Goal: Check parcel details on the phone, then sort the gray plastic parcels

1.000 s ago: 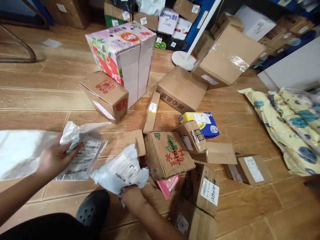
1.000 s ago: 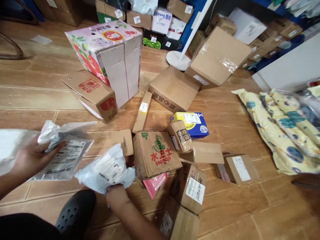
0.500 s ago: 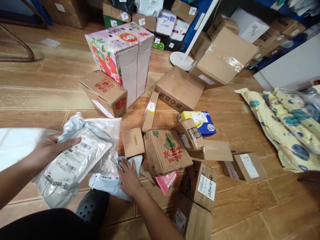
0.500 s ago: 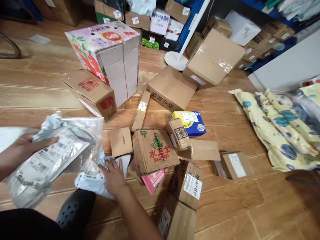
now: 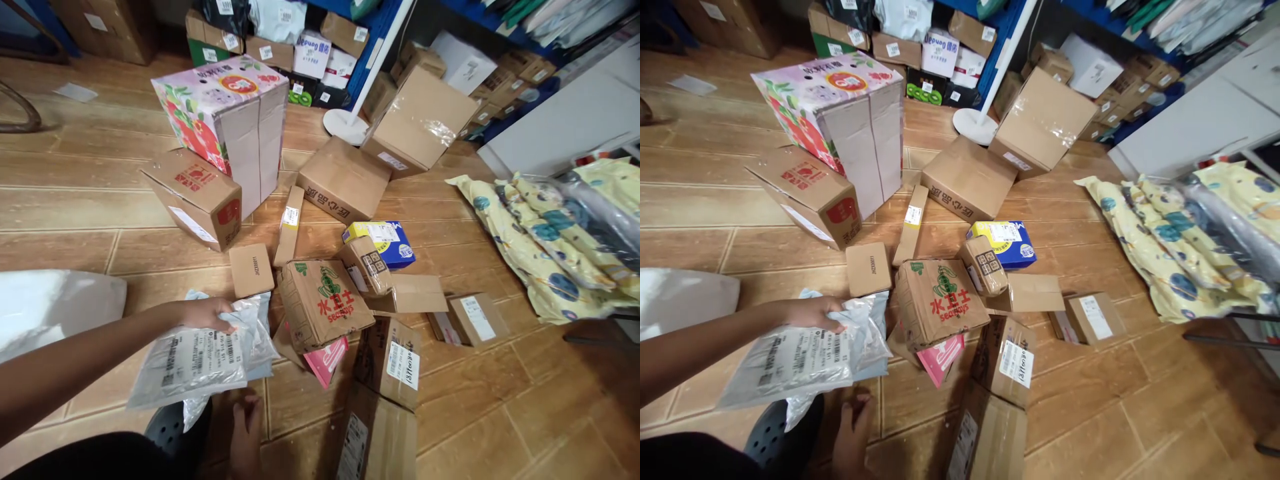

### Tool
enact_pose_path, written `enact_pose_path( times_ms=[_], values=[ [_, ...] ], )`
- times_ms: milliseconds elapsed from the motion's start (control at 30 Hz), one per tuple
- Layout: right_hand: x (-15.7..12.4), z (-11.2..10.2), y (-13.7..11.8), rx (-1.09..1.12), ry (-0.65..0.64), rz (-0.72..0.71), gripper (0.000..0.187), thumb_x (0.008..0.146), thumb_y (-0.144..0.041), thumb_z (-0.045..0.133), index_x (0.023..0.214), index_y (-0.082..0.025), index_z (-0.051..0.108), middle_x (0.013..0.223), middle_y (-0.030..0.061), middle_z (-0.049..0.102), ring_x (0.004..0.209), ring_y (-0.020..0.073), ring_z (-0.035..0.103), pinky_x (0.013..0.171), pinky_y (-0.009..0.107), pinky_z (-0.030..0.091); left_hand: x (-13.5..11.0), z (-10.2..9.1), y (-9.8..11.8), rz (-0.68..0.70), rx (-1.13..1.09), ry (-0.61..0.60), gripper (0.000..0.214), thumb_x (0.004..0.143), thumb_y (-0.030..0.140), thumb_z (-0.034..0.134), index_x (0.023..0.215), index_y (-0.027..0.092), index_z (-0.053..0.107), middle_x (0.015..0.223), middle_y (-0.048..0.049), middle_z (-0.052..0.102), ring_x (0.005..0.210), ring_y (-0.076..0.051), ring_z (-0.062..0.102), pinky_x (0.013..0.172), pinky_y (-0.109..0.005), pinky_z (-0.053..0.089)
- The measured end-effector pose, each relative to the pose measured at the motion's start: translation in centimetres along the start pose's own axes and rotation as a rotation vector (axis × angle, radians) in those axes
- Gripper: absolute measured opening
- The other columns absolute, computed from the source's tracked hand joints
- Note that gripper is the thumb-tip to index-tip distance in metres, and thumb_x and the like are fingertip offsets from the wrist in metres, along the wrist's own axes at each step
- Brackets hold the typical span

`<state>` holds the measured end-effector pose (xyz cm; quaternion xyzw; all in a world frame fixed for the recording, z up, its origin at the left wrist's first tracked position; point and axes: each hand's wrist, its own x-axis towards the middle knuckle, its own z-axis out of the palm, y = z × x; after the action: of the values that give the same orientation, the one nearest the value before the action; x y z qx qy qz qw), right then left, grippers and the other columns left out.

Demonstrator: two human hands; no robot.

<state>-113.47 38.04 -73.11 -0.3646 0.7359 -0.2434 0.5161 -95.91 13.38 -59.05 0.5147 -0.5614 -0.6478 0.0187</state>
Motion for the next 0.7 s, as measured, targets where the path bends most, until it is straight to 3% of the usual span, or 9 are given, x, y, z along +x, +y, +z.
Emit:
enact_pose_path(
  times_ms=[67,133,233,300,433,567,700],
  values=[
    [-0.3,-1.7,-0.5,0.032,0.097,-0.094,0.013,0.089,-0.023,0.030,0.096,-0.024,0.041,0.087,0.0101,0.060,0.083,0.0243,0.066,0.077,0.039,0.058,1.3,0.1,0.6,0.053,0.121,-0.086,0.025,0.074,0.035,0.061,0.069,0.012,0.070,0.065,0.0012,0.063,0.063,-0.013,0.054,0.060,-0.019,0.038],
    [0.9,-5.0,-2.9,-0.029,0.176,-0.321,0.011,0.092,-0.029,0.031,0.097,-0.025,0.040,0.080,0.0054,0.055,0.073,0.0219,0.062,0.066,0.035,0.057,2.2,0.1,0.8,0.104,0.253,-0.088,0.025,0.079,0.032,0.057,0.069,0.012,0.069,0.062,0.0019,0.058,0.062,-0.012,0.049,0.059,-0.020,0.033],
    [4.1,-11.2,-7.2,-0.324,0.208,-0.784,0.014,0.087,-0.022,0.045,0.100,-0.024,0.041,0.088,0.0059,0.054,0.085,0.0227,0.058,0.074,0.038,0.055,2.9,0.2,0.3,0.196,0.437,-0.062,0.029,0.085,0.034,0.053,0.071,0.014,0.069,0.069,-0.0014,0.058,0.070,-0.016,0.052,0.068,-0.023,0.034],
    [6.4,-14.9,-8.7,-0.580,0.215,-0.903,0.022,0.079,-0.017,0.053,0.100,-0.021,0.046,0.091,0.0081,0.055,0.089,0.0256,0.055,0.075,0.042,0.054,3.2,0.3,-0.4,0.237,0.542,-0.049,0.036,0.088,0.042,0.052,0.073,0.015,0.069,0.079,-0.0067,0.061,0.081,-0.022,0.056,0.076,-0.028,0.036],
    [10.0,-19.1,-7.9,-0.897,0.218,-0.867,0.041,0.068,-0.009,0.057,0.109,-0.012,0.053,0.106,0.0172,0.058,0.097,0.0310,0.052,0.083,0.051,0.052,3.5,0.4,-1.7,0.266,0.671,-0.041,0.048,0.091,0.054,0.043,0.077,0.017,0.068,0.095,-0.0130,0.064,0.094,-0.029,0.059,0.081,-0.033,0.039],
    [11.5,-20.0,-7.6,-1.024,0.185,-0.856,0.045,0.069,-0.008,0.056,0.114,-0.007,0.057,0.118,0.0223,0.060,0.112,0.0344,0.053,0.095,0.049,0.050,3.5,0.4,-1.9,0.286,0.712,-0.053,0.054,0.094,0.058,0.035,0.081,0.017,0.068,0.100,-0.0125,0.064,0.098,-0.029,0.060,0.084,-0.034,0.040],
    [9.3,-20.4,-11.6,-1.079,-0.062,-0.570,0.046,0.069,-0.008,0.054,0.115,-0.010,0.061,0.114,0.0197,0.064,0.103,0.0318,0.061,0.086,0.043,0.054,3.4,0.4,-2.0,0.291,0.733,-0.055,0.056,0.095,0.058,0.033,0.086,0.017,0.070,0.106,-0.0135,0.064,0.104,-0.029,0.059,0.089,-0.034,0.040]
  ],
)
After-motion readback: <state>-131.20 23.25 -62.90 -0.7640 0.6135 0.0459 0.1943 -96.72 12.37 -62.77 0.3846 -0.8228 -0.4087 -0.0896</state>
